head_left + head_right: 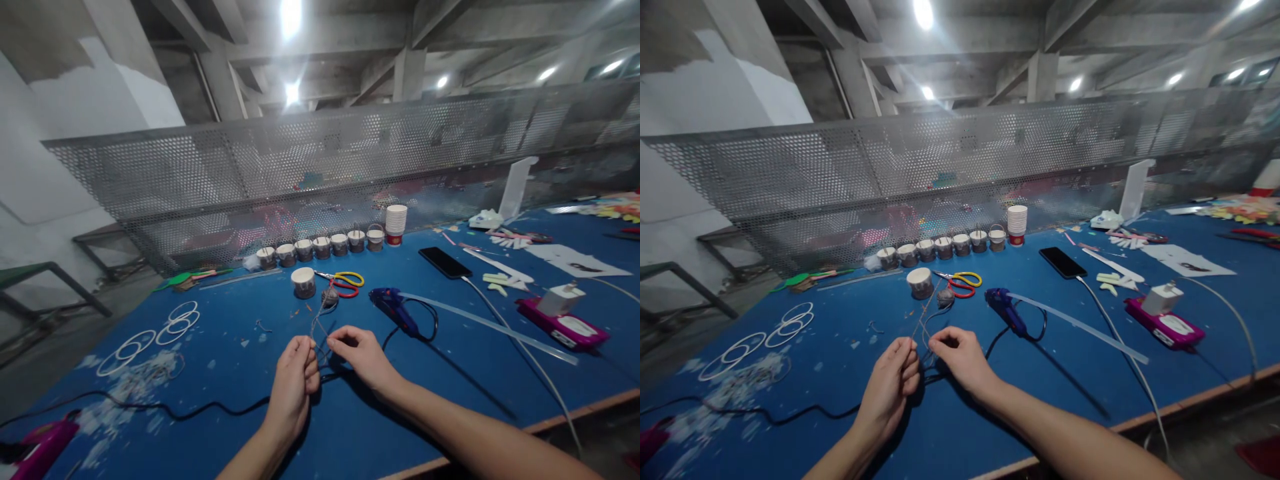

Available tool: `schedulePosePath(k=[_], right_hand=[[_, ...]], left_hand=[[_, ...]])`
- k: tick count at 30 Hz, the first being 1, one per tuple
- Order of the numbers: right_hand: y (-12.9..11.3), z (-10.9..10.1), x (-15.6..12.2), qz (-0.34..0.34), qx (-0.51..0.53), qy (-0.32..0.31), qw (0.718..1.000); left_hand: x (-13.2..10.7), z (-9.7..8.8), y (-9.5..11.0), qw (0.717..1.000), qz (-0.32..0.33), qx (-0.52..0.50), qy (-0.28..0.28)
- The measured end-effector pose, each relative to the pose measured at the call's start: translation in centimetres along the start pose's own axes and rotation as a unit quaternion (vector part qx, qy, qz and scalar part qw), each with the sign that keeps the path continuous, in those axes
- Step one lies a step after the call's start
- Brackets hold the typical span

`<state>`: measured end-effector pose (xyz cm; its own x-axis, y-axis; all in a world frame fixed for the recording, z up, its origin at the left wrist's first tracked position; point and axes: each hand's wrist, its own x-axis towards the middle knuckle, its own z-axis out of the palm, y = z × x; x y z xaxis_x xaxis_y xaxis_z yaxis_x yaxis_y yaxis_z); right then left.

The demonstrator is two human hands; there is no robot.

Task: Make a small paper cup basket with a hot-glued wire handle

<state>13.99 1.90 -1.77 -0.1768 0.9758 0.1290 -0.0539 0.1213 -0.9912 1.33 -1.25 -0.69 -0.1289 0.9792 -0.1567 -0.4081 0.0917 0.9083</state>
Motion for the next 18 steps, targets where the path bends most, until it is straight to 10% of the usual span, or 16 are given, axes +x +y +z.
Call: schedulePosePath(k=[18], right_hand=[[0.46, 0.24, -0.08, 0.010, 0.012, -0.012, 1.000]], left_hand=[[-0.17, 0.16, 0.07, 1.000, 0.002, 0.016, 0.008]])
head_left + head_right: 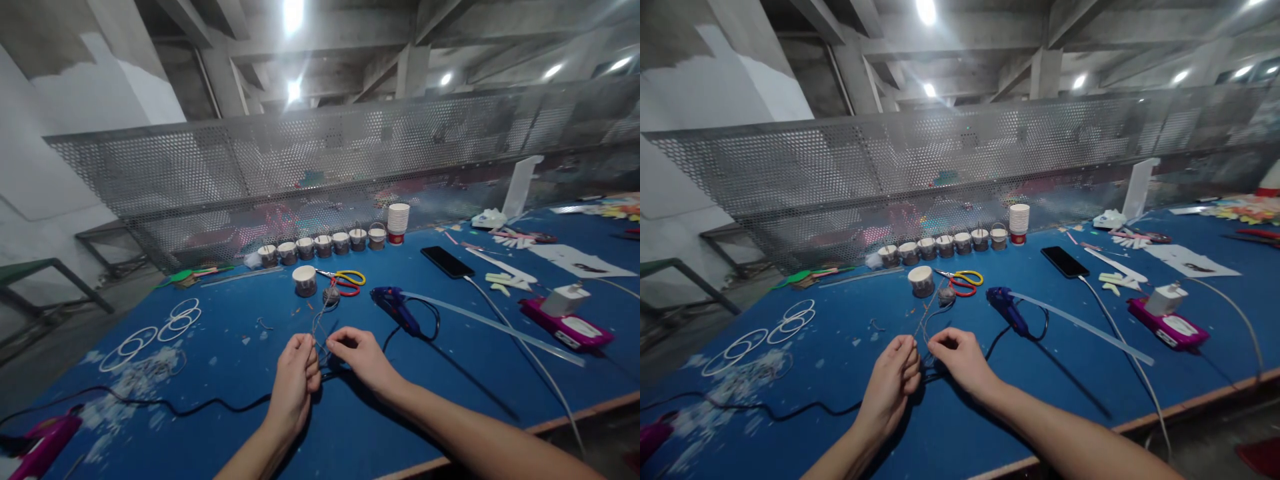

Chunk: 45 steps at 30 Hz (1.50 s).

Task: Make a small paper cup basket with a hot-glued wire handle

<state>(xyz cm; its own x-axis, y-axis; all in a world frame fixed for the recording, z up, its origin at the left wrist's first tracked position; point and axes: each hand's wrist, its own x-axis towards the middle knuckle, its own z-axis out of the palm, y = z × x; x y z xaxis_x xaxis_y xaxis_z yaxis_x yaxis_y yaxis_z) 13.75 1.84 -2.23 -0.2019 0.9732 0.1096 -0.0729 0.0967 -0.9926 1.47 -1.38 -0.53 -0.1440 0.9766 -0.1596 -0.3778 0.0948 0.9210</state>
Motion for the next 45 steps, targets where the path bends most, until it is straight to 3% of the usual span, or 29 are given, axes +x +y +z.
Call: schedulePosePath(k=[32, 45], right_hand=[[0.03, 0.13, -0.09, 0.003, -0.005, -0.017, 1.000], [0.07, 0.18, -0.13, 0.010, 0.001, -0.018, 1.000]], left_hand=[[-0.10, 0.00, 0.07, 1.000, -0.011, 0.016, 0.004], [0.36, -0.26, -0.04, 0.999, -0.022, 0.000, -0.027]])
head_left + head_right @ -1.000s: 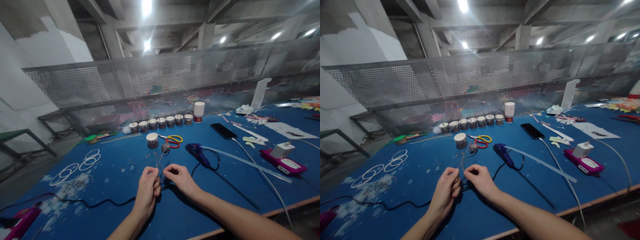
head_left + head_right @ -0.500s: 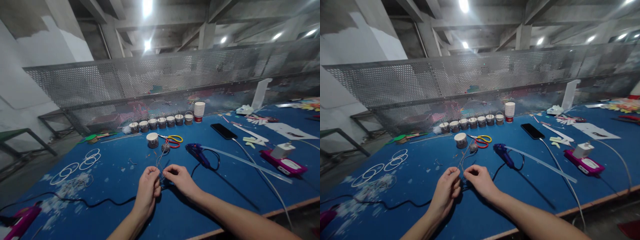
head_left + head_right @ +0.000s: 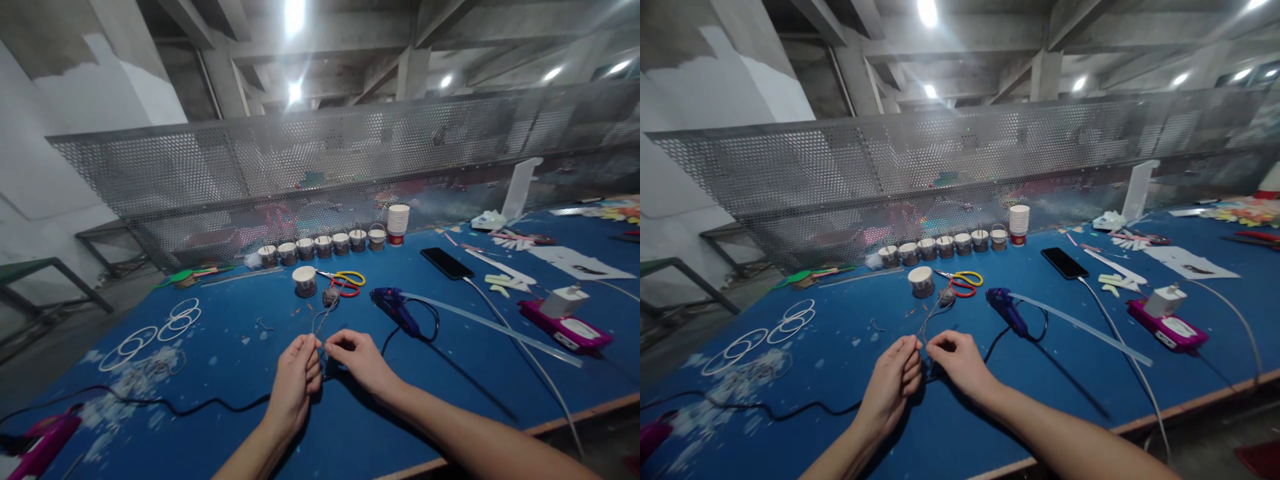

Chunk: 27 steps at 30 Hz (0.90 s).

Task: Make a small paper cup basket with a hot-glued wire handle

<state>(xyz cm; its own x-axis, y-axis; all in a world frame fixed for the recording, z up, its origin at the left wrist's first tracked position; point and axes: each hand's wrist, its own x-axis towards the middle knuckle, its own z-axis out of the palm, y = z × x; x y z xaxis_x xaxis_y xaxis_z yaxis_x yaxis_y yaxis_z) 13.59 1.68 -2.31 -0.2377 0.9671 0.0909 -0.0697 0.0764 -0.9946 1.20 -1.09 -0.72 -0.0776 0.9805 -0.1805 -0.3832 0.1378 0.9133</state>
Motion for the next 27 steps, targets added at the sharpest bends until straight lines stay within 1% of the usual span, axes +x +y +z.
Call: schedulePosePath(k=[4, 8, 15, 19, 22, 25, 27], right_hand=[[0.1, -0.1, 0.1, -0.004, -0.007, 0.000, 1.000], [0.0, -0.1, 0.1, 0.007, -0.010, -0.003, 1.000], [-0.3, 0.0, 0.1, 0.028, -0.026, -0.007, 0.999], [-0.3, -0.3, 0.1, 0.011, -0.046, -0.019, 0.999], [-0.8, -0.9, 0.1, -0.005, -0.042, 0.001, 0.999], [-1.6, -1.5, 0.3, -0.010, 0.008, 0.040, 0.999], [-2.0, -1.8, 0.4, -0.014, 0.035, 0.059, 0.998]], left_hand=[[0.0, 0.0, -0.1, 1.000, 0.019, -0.012, 0.008], [-0.2, 0.1, 0.1, 0.999, 0.038, -0.024, 0.007], [-0.2, 0.2, 0.5, 0.997, 0.062, -0.037, -0.018], [-0.2, 0.4, 0.6, 0.997, 0.066, -0.034, -0.006], [-0.2, 0.4, 0.5, 0.998, 0.064, -0.014, 0.005], [-0.2, 0.3, 0.4, 0.997, 0.066, 0.023, 0.012], [-0.2, 0.3, 0.2, 0.996, 0.069, 0.051, 0.007]])
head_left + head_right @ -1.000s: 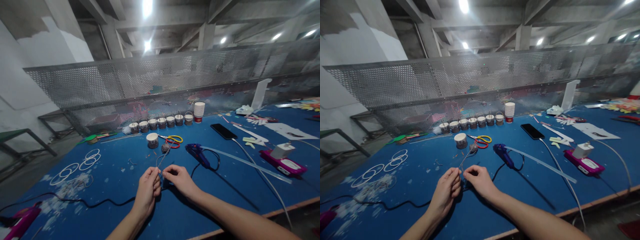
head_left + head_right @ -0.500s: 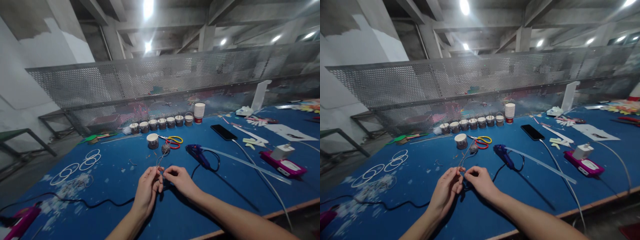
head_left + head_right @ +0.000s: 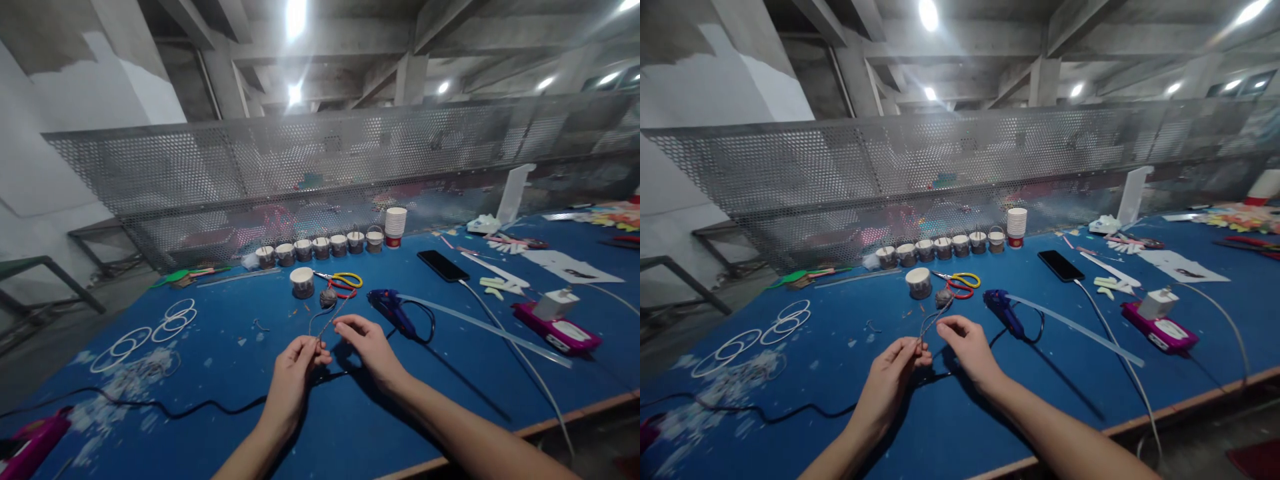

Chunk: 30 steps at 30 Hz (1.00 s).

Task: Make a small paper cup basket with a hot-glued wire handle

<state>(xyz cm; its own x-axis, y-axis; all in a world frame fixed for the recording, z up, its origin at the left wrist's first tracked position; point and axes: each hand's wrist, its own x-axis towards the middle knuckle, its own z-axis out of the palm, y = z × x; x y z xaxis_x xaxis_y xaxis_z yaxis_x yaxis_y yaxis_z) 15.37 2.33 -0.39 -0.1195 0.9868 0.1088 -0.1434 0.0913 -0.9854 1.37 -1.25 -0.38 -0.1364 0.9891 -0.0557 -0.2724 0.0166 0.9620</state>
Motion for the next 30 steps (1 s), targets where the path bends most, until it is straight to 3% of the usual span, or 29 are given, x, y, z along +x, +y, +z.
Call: schedulePosePath(k=[8, 20, 25, 30], right_hand=[[0.5, -0.2, 0.4, 0.033, 0.045, 0.009, 0.998], [0.9, -0.6, 0.8, 0.053, 0.111, 0.050, 0.991], [0.9, -0.5, 1.1, 0.059, 0.115, 0.062, 0.990], [0.3, -1.1, 0.7, 0.083, 0.087, 0.026, 0.992]], left_hand=[[-0.2, -0.1, -0.1, 0.997, 0.005, 0.070, -0.040], [-0.3, 0.2, 0.5, 0.995, -0.044, -0.077, -0.045], [-0.2, 0.1, 0.5, 0.995, -0.047, -0.076, -0.039], [0.2, -0.1, 0.5, 0.996, -0.036, -0.077, -0.018]])
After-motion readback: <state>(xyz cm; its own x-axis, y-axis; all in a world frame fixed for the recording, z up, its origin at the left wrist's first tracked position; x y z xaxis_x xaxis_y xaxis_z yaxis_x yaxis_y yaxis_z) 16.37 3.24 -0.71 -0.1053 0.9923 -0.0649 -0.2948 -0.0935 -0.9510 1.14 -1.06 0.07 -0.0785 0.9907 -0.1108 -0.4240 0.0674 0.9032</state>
